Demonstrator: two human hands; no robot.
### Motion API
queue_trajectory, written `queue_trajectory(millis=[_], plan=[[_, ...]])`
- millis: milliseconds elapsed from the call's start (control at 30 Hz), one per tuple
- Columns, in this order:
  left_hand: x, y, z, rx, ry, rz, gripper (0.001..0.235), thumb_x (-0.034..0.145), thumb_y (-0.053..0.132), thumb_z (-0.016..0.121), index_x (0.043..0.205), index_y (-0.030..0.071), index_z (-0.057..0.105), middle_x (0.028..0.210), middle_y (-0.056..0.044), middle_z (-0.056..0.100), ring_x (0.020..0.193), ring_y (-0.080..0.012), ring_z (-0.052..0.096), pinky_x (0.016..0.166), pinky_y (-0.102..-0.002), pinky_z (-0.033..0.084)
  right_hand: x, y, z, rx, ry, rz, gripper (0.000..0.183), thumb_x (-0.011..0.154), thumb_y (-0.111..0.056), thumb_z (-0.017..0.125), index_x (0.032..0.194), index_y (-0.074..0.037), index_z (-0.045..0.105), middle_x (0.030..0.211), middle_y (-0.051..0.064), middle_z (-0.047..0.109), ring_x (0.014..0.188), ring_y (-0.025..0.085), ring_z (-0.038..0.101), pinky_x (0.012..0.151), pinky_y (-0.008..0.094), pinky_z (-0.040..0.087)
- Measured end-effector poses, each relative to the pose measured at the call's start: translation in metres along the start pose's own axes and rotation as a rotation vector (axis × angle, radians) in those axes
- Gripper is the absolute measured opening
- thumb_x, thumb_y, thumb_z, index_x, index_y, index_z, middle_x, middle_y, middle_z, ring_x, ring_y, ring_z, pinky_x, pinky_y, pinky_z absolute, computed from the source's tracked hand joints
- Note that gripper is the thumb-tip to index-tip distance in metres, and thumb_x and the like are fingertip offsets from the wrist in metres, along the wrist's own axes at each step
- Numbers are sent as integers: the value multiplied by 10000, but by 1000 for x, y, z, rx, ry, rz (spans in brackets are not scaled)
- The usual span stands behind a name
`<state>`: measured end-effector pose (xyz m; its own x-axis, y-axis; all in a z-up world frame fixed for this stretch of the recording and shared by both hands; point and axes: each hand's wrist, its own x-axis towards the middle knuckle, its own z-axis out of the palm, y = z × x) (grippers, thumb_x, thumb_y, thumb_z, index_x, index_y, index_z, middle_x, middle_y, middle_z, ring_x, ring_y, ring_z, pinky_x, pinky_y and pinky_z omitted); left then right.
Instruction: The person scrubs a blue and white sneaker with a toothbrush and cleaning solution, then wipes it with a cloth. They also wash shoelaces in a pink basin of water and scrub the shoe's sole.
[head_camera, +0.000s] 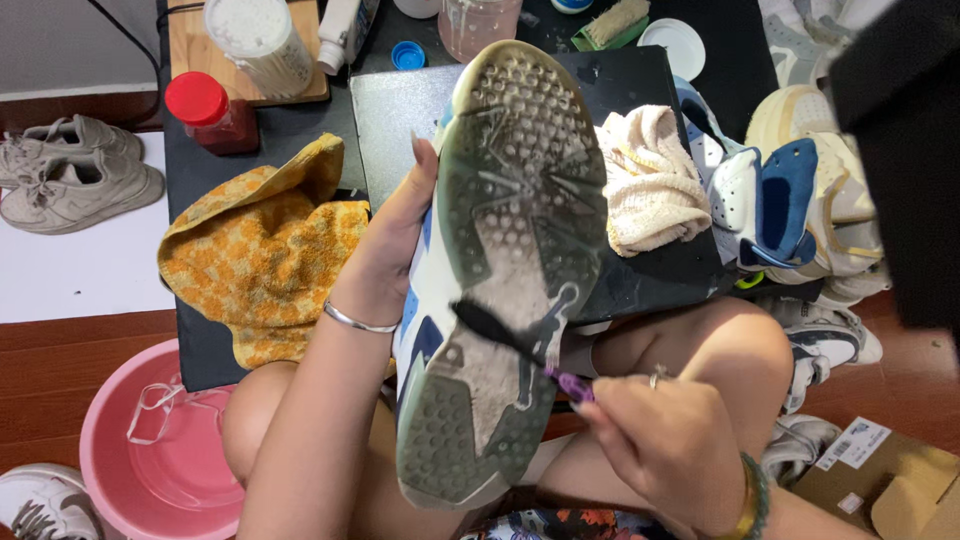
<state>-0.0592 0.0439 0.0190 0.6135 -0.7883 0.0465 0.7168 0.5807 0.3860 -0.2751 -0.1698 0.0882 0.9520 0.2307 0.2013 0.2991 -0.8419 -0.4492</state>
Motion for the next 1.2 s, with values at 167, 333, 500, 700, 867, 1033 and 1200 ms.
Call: queue_trajectory(millis=[167,333,500,700,867,1033,1200], plan=[[-1,2,4,44,46,40,799,981,577,584,1538,19,453,1410,-183,615,1239,-260,654,1046,-414,572,-19,-6,-5,40,-48,-108,165,812,-186,758,870,-67,659,616,57,594,504,254,596,475,388,454],[0,2,0,1,63,13,803,967,579,590,1511,0,478,1396,-185,630,1226,-260,665,1053,-414,574,-18,16,-12,-92,9,176,99,839,-147,741,876,-69,691,614,81,593,519,262,600,528,412,443],[-1,2,-4,-11,-44,42,762,1043,570,597,1508,-28,510,1323,-203,655,1167,-250,683,1033,-413,573,-34,4,0,30,67,-61,161,799,-96,753,917,-25,669,697,87,655,550,268,636,508,392,482],[-4,0,-3,-84,87,-4,738,984,533,578,1480,-8,500,1357,-177,657,1179,-252,699,1031,-401,589,-20,16,-19,-35,55,-50,85,790,-99,733,830,-113,660,633,72,594,564,260,621,552,416,475],[3,-1,-6,-22,15,4,733,1056,543,570,1540,-1,483,1422,-183,623,1238,-258,658,1074,-414,555,13,40,-28,-197,86,145,53,849,-112,721,853,-74,684,560,87,552,522,279,575,543,421,422],[-2,4,-1,-60,10,-33,765,1006,559,560,1524,4,468,1418,-175,628,1250,-261,656,1085,-418,554,-18,6,-14,23,-1,-160,182,785,-234,762,867,-89,691,641,59,637,520,248,620,502,356,469],[-3,-4,-6,-47,12,-37,780,1020,548,585,1564,8,444,1452,-164,605,1271,-249,648,1103,-416,542,18,23,-31,-211,37,79,99,884,-175,748,868,-86,705,585,64,567,503,249,573,537,394,439]])
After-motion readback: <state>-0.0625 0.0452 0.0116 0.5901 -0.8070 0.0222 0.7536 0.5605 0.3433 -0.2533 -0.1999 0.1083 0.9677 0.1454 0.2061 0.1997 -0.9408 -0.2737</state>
